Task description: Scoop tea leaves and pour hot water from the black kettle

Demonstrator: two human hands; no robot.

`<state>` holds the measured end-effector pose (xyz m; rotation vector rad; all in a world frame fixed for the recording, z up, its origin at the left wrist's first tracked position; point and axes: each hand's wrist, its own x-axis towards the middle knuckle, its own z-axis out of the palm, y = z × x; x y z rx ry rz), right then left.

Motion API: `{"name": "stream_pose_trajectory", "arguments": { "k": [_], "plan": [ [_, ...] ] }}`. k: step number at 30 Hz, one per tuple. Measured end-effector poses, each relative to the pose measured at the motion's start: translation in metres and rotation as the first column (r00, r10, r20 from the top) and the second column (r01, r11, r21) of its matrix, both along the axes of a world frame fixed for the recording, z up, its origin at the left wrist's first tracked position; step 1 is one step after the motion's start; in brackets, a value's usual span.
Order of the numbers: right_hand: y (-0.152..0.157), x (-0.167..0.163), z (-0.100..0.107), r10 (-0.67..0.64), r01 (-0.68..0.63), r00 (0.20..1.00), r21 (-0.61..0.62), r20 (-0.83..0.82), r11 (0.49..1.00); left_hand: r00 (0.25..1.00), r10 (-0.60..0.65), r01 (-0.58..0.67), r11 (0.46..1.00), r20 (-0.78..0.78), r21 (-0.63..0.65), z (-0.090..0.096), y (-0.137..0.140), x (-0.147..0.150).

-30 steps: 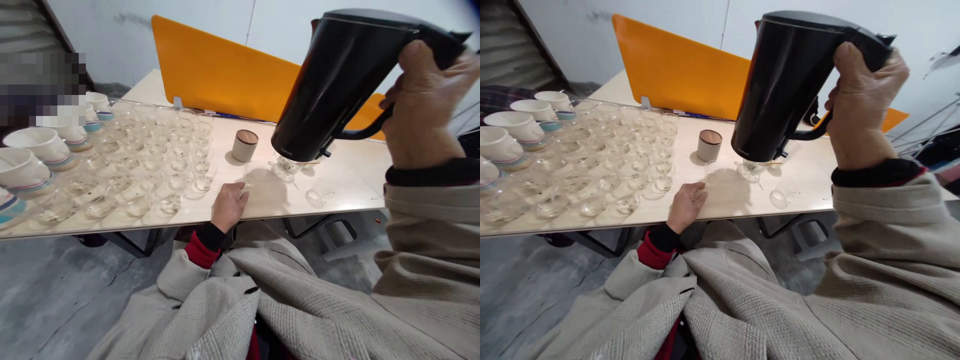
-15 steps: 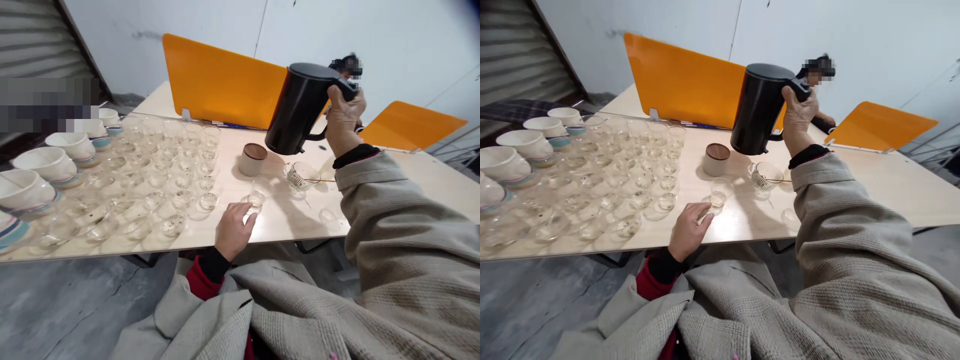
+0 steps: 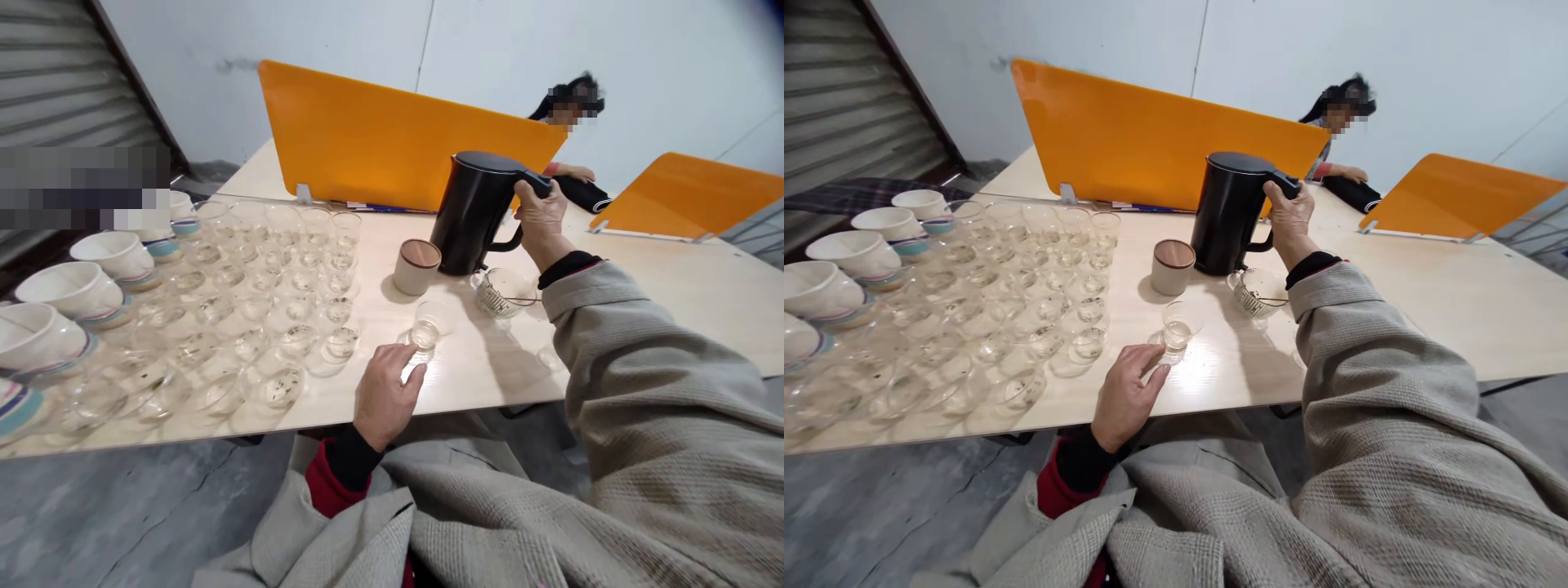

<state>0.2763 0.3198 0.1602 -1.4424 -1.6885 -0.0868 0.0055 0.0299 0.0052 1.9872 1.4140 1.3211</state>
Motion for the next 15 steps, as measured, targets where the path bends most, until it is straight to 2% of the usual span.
{"name": "stream_pose_trajectory", "arguments": {
  "k": [1, 3, 5, 9, 12, 15],
  "plan": [
    [-0.003, 0.004, 0.002, -0.064, 0.059, 0.992, -0.047, -0.108, 0.997, 1.000, -0.002, 0.002, 1.000, 0.000, 0.000, 0.000, 0.000, 0.000],
    [-0.009, 0.010, 0.006, -0.205, 0.160, 0.924, -0.162, -0.322, 0.974, 1.000, -0.005, 0.005, 1.000, 0.001, -0.002, 0.000, 0.000, 0.000],
    [-0.013, 0.016, 0.011, -0.256, 0.179, 0.901, -0.236, -0.349, 0.955, 1.000, -0.007, 0.007, 1.000, 0.005, -0.003, 0.000, 0.000, 0.000],
    [-0.019, 0.024, 0.015, -0.279, 0.176, 0.887, -0.288, -0.368, 0.941, 1.000, -0.008, 0.008, 1.000, 0.000, -0.006, 0.002, 0.000, 0.000],
    [-0.023, 0.027, 0.016, -0.277, 0.173, 0.915, -0.334, -0.294, 0.926, 1.000, -0.005, 0.005, 1.000, 0.000, -0.015, 0.003, 0.000, 0.000],
    [-0.027, 0.033, 0.018, -0.202, 0.184, 0.979, -0.301, -0.028, 0.936, 1.000, -0.002, 0.002, 1.000, 0.006, -0.024, 0.003, 0.000, 0.000]
  ]
}}
